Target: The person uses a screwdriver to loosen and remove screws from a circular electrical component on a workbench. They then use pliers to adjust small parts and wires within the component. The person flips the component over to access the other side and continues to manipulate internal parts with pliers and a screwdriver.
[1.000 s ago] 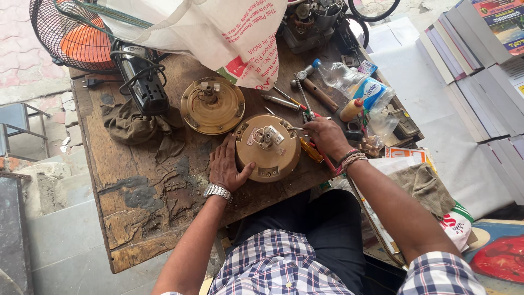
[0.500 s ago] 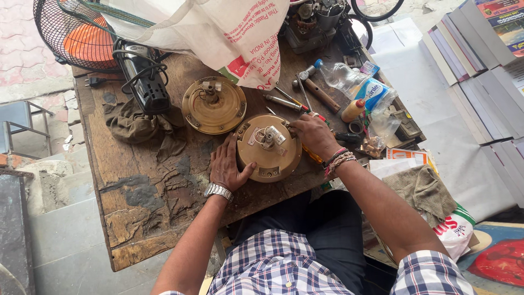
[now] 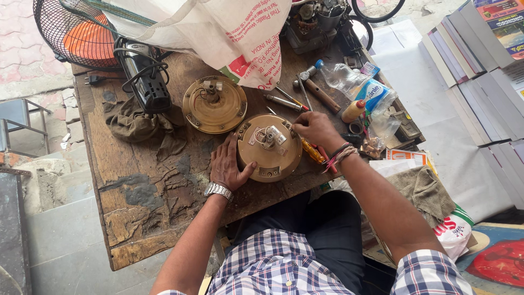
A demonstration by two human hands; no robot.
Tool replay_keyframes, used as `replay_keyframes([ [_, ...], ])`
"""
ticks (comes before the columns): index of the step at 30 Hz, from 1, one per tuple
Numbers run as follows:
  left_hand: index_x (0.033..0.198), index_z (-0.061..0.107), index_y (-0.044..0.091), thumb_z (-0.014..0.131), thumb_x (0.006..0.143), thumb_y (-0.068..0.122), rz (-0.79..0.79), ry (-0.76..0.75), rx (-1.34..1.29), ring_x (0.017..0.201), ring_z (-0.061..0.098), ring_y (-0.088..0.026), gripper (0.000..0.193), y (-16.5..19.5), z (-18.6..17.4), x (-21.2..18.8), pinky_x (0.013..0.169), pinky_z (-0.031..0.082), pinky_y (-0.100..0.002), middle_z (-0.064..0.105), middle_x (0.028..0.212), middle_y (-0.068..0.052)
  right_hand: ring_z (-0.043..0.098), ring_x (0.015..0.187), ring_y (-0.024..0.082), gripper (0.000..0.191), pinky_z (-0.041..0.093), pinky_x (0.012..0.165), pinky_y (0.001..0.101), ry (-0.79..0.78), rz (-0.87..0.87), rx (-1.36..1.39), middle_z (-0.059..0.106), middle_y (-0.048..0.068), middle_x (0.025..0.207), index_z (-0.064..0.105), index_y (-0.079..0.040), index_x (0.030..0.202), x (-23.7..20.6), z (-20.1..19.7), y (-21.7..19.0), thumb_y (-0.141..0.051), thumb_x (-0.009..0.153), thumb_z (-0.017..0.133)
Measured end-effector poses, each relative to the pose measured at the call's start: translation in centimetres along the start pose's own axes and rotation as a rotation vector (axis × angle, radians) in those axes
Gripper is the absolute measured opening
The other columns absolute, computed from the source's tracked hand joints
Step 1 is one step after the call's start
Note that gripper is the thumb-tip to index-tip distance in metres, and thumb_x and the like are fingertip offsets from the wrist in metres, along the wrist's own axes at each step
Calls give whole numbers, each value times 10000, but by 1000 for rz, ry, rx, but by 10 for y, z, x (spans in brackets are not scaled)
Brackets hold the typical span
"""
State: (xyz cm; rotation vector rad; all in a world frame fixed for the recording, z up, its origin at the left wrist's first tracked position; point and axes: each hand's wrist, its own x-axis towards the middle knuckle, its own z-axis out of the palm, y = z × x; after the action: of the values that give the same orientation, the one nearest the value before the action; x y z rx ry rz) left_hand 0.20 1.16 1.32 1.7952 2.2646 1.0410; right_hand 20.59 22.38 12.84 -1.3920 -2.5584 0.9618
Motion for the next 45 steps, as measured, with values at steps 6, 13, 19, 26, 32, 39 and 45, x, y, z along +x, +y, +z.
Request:
replay_keyframes([
  [6, 1568, 322, 57, 625, 820, 682, 5, 2, 6, 1371, 479, -405, 1021, 1, -1, 1, 1117, 340, -530, 457, 1538, -246, 719, 808, 207, 308, 549, 769, 377, -86, 39, 62, 775, 136, 909, 776, -38, 1055, 7, -10, 6, -298, 906, 702],
  [13, 1570, 326, 62, 608, 821, 692, -3, -2, 8, 1371, 484, -404, 1019, 0, 1, 0, 1113, 348, -531, 456, 1541, -248, 727, 827, 208, 298, 558, 800, 371, -37, 23, 76, 769, 129, 913, 784, -48, 1043, 6, -3, 7, -291, 883, 720],
  [19, 1567, 324, 66, 608, 824, 696, -6, -14, 34, 1376, 479, -402, 1015, -1, 3, 0, 1112, 349, -535, 441, 1544, -247, 756, 875, 227, 287, 588, 859, 367, -33, -8, -6, 776, 160, 950, 773, -50, 1054, 2, 3, 5, -258, 863, 721],
  [26, 1569, 324, 63, 607, 822, 692, -3, -11, 27, 1379, 475, -406, 1016, -2, 4, -1, 1112, 347, -535, 444, 1552, -246, 735, 840, 213, 292, 568, 806, 356, -51, 30, 28, 768, 138, 920, 783, -46, 1052, 6, 2, 11, -267, 867, 733],
  [32, 1568, 321, 54, 606, 829, 696, 6, 0, 23, 1378, 475, -401, 1019, -2, 4, -1, 1112, 348, -535, 450, 1541, -251, 686, 797, 187, 279, 560, 742, 382, -134, 144, 230, 760, 102, 890, 781, -35, 1072, 13, 2, 22, -249, 910, 704],
  [39, 1571, 320, 57, 625, 821, 683, 7, 0, 7, 1381, 475, -407, 1023, -1, 3, -1, 1117, 345, -535, 451, 1545, -251, 708, 870, 185, 277, 550, 814, 346, -156, -12, 128, 764, 110, 947, 780, -31, 1070, 12, -2, 23, -235, 891, 729],
  [45, 1572, 324, 59, 631, 817, 675, 5, 7, 4, 1381, 477, -410, 1021, -1, 3, -1, 1121, 344, -533, 452, 1545, -250, 718, 859, 184, 233, 571, 803, 343, -88, -76, 97, 767, 120, 977, 795, -34, 1023, 6, -14, 16, -193, 862, 741],
])
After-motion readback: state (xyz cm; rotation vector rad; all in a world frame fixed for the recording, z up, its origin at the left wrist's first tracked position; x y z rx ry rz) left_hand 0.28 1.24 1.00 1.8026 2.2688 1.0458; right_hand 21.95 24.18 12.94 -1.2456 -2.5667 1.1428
